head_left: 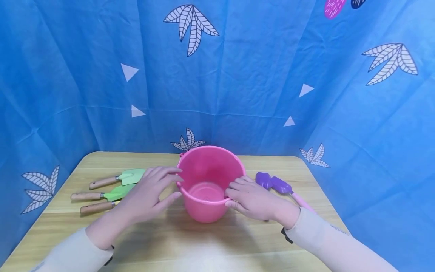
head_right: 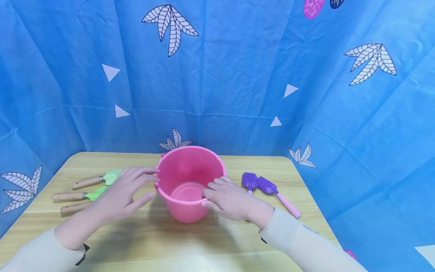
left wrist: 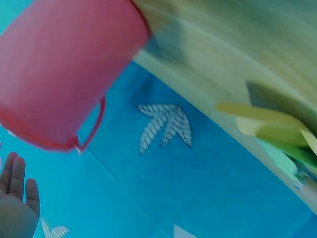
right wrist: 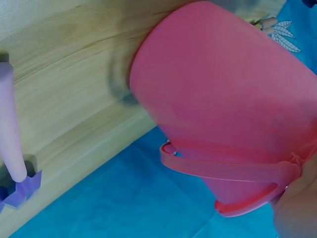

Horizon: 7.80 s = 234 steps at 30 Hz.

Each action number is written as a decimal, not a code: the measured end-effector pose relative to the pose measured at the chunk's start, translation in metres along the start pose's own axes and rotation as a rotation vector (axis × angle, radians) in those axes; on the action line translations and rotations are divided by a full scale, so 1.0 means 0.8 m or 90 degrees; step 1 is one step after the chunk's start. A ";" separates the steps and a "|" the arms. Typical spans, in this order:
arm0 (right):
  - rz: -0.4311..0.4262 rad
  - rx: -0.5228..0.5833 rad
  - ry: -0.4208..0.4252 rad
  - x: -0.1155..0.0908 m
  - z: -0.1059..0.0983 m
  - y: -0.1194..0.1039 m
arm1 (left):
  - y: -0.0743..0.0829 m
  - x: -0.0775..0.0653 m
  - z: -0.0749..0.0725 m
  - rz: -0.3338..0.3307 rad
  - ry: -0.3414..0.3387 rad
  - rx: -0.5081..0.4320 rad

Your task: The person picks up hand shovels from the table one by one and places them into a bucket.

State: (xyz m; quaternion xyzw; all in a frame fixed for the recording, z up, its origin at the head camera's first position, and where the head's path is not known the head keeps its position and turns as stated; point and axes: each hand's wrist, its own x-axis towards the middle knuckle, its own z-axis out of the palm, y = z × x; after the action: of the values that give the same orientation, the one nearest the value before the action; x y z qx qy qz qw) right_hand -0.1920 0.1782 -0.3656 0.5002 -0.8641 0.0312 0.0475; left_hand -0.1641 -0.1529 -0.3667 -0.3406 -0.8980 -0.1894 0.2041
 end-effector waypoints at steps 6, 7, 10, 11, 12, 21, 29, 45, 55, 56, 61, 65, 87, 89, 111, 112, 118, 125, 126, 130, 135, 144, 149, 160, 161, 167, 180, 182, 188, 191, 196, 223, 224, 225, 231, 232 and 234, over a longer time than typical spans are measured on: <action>0.002 -0.001 -0.004 0.001 -0.001 -0.002 | -0.022 -0.023 -0.022 -0.065 0.013 -0.016; 0.003 -0.001 -0.005 0.001 -0.001 -0.003 | -0.026 -0.027 -0.026 -0.076 0.016 -0.020; 0.003 0.002 -0.006 0.001 -0.002 -0.004 | -0.040 -0.039 -0.033 -0.098 0.023 -0.022; 0.003 0.002 -0.005 0.000 -0.002 -0.005 | -0.044 -0.043 -0.035 -0.103 0.027 -0.023; 0.002 0.001 -0.004 0.000 -0.003 -0.005 | -0.049 -0.047 -0.037 -0.106 0.031 -0.026; -0.001 -0.001 -0.001 0.000 -0.003 -0.007 | -0.077 -0.081 -0.042 -0.156 0.064 -0.051; -0.008 -0.014 0.002 0.000 -0.001 -0.007 | -0.107 -0.114 -0.048 -0.201 0.069 -0.027; -0.003 -0.009 0.003 0.001 -0.001 -0.007 | -0.159 -0.171 -0.040 -0.312 -0.024 -0.024; 0.007 0.002 -0.002 0.000 0.001 -0.008 | -0.179 -0.186 -0.025 -0.332 -0.091 -0.011; 0.007 0.002 -0.002 0.000 0.001 -0.008 | -0.181 -0.187 -0.024 -0.333 -0.097 -0.006; 0.009 0.000 -0.001 -0.001 0.001 -0.008 | -0.186 -0.190 -0.019 -0.323 -0.096 0.000; 0.008 -0.004 0.001 -0.001 0.001 -0.007 | -0.190 -0.191 -0.017 -0.311 -0.094 -0.003; 0.004 0.003 0.004 0.000 0.001 -0.008 | -0.216 -0.204 -0.001 -0.316 -0.194 0.022; 0.003 0.002 0.004 0.000 0.001 -0.007 | -0.218 -0.204 0.000 -0.314 -0.204 0.015; 0.003 0.004 0.007 0.000 0.000 -0.009 | -0.206 -0.196 -0.007 -0.285 -0.180 -0.014; 0.003 0.006 0.008 0.000 0.000 -0.009 | -0.205 -0.194 -0.008 -0.283 -0.176 -0.013; 0.005 0.008 0.010 0.000 0.000 -0.009 | -0.196 -0.185 -0.015 -0.281 -0.169 -0.007; 0.009 0.010 0.008 0.000 0.001 -0.009 | -0.187 -0.179 -0.019 -0.281 -0.156 -0.008; 0.010 0.010 0.007 -0.001 0.001 -0.009 | -0.185 -0.178 -0.020 -0.277 -0.149 -0.009; 0.008 0.008 0.010 -0.001 0.002 -0.009 | -0.175 -0.173 -0.023 -0.243 -0.105 -0.016; 0.008 0.005 0.012 -0.001 0.000 -0.009 | -0.160 -0.159 -0.030 -0.218 -0.063 -0.015; 0.003 0.004 0.014 0.000 0.000 -0.010 | -0.129 -0.126 -0.042 -0.211 -0.037 0.000; 0.005 0.003 0.015 0.000 0.002 -0.010 | -0.112 -0.110 -0.045 -0.211 -0.025 0.006; 0.008 0.002 0.008 0.000 0.003 -0.010 | -0.084 -0.071 -0.043 -0.232 -0.035 -0.024; 0.007 0.002 0.007 0.000 0.003 -0.010 | -0.083 -0.068 -0.042 -0.235 -0.037 -0.028; 0.009 0.006 0.004 0.000 0.004 -0.010 | -0.080 -0.054 -0.045 -0.250 -0.057 -0.053; 0.007 0.002 0.007 -0.001 0.001 -0.006 | -0.067 -0.012 -0.078 -0.236 -0.125 -0.067; 0.006 0.003 0.006 -0.001 0.000 -0.005 | -0.063 -0.006 -0.086 -0.235 -0.129 -0.063; 0.010 0.006 -0.003 -0.001 0.000 -0.005 | -0.049 0.008 -0.110 -0.219 -0.128 -0.058; 0.008 0.006 -0.002 -0.001 -0.001 -0.006 | -0.041 0.015 -0.122 -0.207 -0.129 -0.045; -0.002 0.002 0.009 0.000 -0.002 -0.007 | -0.030 0.029 -0.142 -0.197 -0.134 -0.011; -0.014 -0.005 0.021 -0.001 -0.003 -0.010 | 0.019 0.088 -0.211 -0.115 -0.053 0.027; -0.014 -0.005 0.020 -0.001 -0.004 -0.010 | 0.020 0.090 -0.212 -0.109 -0.050 0.028; -0.012 -0.004 0.018 -0.001 -0.004 -0.010 | 0.021 0.092 -0.212 -0.104 -0.048 0.027; -0.006 0.001 0.010 0.001 -0.005 -0.009 | 0.025 0.104 -0.217 -0.096 -0.036 0.002; -0.007 0.001 0.010 0.001 -0.005 -0.009 | 0.024 0.106 -0.218 -0.095 -0.033 -0.003; -0.004 0.003 0.008 0.001 -0.005 -0.010 | 0.024 0.110 -0.218 -0.093 -0.031 -0.014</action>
State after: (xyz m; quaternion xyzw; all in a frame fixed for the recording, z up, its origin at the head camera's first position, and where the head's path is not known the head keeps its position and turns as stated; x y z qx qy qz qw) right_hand -0.1855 0.1738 -0.3617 0.5030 -0.8620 0.0360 0.0516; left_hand -0.1694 -0.1760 -0.1721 -0.2812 -0.9228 -0.2057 0.1643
